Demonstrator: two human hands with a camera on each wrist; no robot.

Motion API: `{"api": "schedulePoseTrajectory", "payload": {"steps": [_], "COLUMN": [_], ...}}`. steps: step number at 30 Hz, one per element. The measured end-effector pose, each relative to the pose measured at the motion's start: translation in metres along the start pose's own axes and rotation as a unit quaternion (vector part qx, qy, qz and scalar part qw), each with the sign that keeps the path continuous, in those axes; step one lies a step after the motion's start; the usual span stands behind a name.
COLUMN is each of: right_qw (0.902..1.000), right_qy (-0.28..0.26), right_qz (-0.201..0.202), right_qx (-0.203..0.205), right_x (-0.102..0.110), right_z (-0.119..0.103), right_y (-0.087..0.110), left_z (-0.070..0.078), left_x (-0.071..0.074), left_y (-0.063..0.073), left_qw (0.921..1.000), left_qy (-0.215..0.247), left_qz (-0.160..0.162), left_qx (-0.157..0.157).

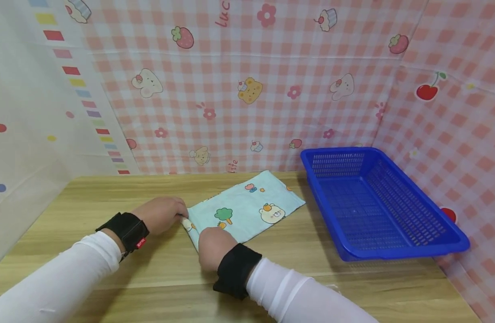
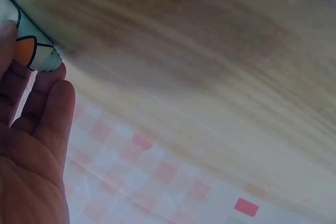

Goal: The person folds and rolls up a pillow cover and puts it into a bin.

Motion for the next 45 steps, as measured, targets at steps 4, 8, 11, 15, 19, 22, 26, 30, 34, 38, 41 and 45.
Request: {"api": "schedulePoseTrajectory", "payload": {"steps": [4, 8, 11, 15, 19, 22, 26, 30, 34, 38, 41, 45], "right_qw": [0.9953, 0.9806, 0.9708, 0.9663, 0.9732, 0.9845, 0.9964, 0.9991, 0.9924, 0.9879, 0.9855, 0.9864], "right_qy": [-0.076, -0.147, -0.175, -0.178, -0.155, -0.125, -0.069, 0.022, 0.094, 0.125, 0.136, 0.132], "right_qz": [-0.033, -0.073, -0.093, -0.106, -0.098, -0.068, -0.016, 0.033, 0.062, 0.071, 0.071, 0.067], "right_qx": [-0.05, -0.107, -0.136, -0.152, -0.139, -0.103, -0.046, 0.017, 0.049, 0.057, 0.072, 0.071], "right_x": [0.003, 0.006, 0.008, 0.007, 0.006, 0.005, 0.003, -0.001, -0.008, -0.01, -0.01, -0.01], "right_z": [0.011, 0.02, 0.025, 0.03, 0.03, 0.025, 0.014, 0.0, -0.012, -0.019, -0.02, -0.017], "right_y": [-0.007, -0.011, -0.013, -0.017, -0.018, -0.016, -0.008, 0.004, 0.016, 0.02, 0.019, 0.017], "left_z": [-0.002, -0.003, -0.001, 0.004, 0.01, 0.012, 0.013, 0.013, 0.009, 0.007, 0.007, 0.006], "left_x": [-0.001, -0.002, -0.001, -0.001, -0.001, -0.003, -0.004, -0.003, -0.005, -0.005, -0.005, -0.007], "left_y": [-0.003, -0.009, -0.016, -0.024, -0.029, -0.03, -0.025, -0.016, -0.006, -0.003, -0.004, -0.004], "left_qw": [0.9997, 0.998, 0.9955, 0.9909, 0.9902, 0.992, 0.9959, 0.9989, 0.9992, 0.9992, 0.9994, 0.9998], "left_qy": [0.011, 0.016, 0.015, 0.018, 0.013, 0.01, 0.005, -0.001, -0.001, 0.001, 0.003, -0.001], "left_qz": [-0.017, -0.037, -0.052, -0.065, -0.053, -0.034, -0.007, 0.004, -0.006, -0.01, -0.005, 0.001], "left_qx": [0.015, 0.049, 0.077, 0.117, 0.128, 0.121, 0.09, 0.047, 0.041, 0.039, 0.033, 0.02]}}
Point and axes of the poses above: each hand's wrist, its own y-axis away from the middle knuckle, its own x-axis out of the back of the hand, z = x × y, the point moved 1 cm from there along -y, towards the middle knuckle, and after that the axes turned 14 degrees about z, right-handed, at the moved point
